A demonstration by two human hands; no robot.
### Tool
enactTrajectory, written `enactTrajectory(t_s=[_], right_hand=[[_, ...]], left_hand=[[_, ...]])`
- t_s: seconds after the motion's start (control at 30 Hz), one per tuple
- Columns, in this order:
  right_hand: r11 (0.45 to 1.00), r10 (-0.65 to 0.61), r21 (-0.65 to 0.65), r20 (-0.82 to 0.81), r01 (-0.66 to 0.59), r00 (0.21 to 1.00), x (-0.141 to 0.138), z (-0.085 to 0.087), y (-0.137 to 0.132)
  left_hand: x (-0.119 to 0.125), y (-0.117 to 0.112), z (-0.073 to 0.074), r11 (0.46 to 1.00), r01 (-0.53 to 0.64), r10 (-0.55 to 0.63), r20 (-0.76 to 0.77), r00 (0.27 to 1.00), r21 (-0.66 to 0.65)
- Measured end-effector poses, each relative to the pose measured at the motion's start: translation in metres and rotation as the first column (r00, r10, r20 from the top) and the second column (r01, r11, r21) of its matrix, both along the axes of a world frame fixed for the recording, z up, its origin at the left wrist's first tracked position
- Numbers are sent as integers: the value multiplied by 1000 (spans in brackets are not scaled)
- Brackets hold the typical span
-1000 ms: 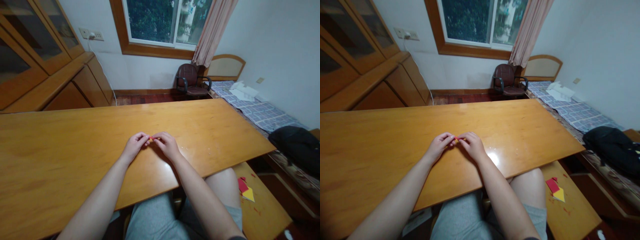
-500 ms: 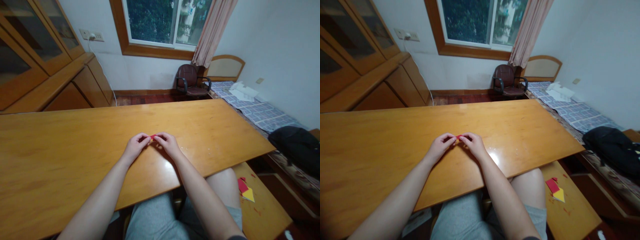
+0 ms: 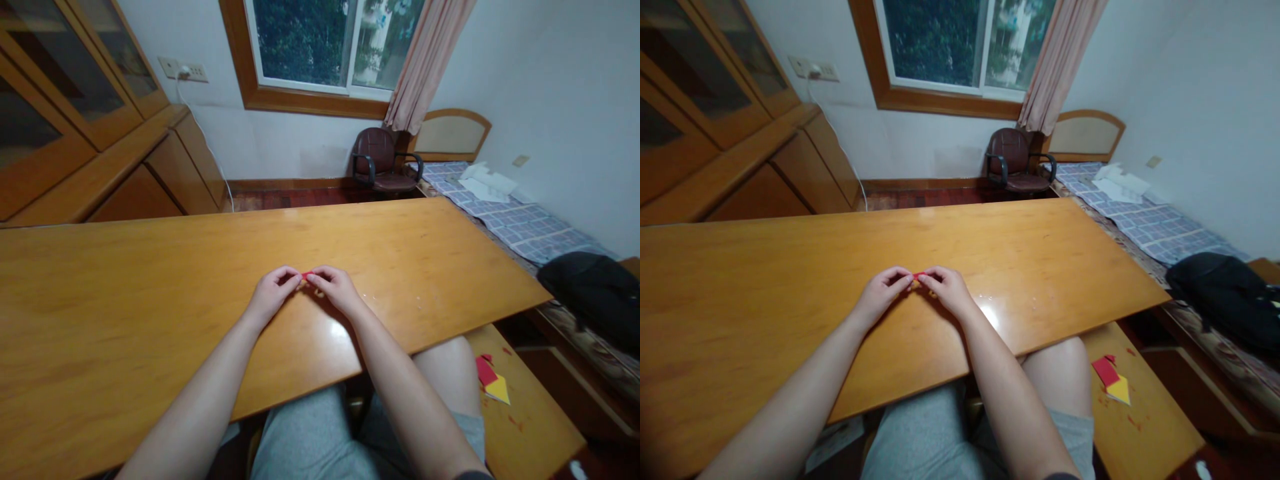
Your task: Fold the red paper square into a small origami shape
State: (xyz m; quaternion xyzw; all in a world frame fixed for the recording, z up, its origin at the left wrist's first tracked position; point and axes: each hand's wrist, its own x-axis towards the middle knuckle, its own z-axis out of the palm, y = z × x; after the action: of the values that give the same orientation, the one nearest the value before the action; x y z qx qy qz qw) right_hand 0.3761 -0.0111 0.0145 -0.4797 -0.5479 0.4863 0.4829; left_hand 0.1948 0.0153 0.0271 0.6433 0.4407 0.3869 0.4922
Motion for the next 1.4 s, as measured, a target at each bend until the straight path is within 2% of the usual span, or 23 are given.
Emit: enactTrajectory(t_s=[0.17,0.4,0.6,0.83,1.1,1.4], right_hand=[[1000,22,-9,4,-21,1000,-1,2,0],[998,-40,-47,-39,38,998,-1,5,0],[997,-28,-68,-64,23,998,-2,5,-1],[997,-14,-73,-70,9,997,-2,3,0],[999,-22,-47,-31,21,999,-2,4,-1],[1000,-12,25,110,9,994,-2,5,-4]], left_hand=[[1,-2,-3,990,-12,17,-29,999,141],[0,-2,-2,997,-51,53,-27,998,61],[1,-2,1,974,-26,52,-112,992,225],[0,-3,2,963,-1,45,-157,986,269],[-1,0,-5,981,-4,23,-95,995,195],[2,-1,-1,992,-48,56,-72,996,114]])
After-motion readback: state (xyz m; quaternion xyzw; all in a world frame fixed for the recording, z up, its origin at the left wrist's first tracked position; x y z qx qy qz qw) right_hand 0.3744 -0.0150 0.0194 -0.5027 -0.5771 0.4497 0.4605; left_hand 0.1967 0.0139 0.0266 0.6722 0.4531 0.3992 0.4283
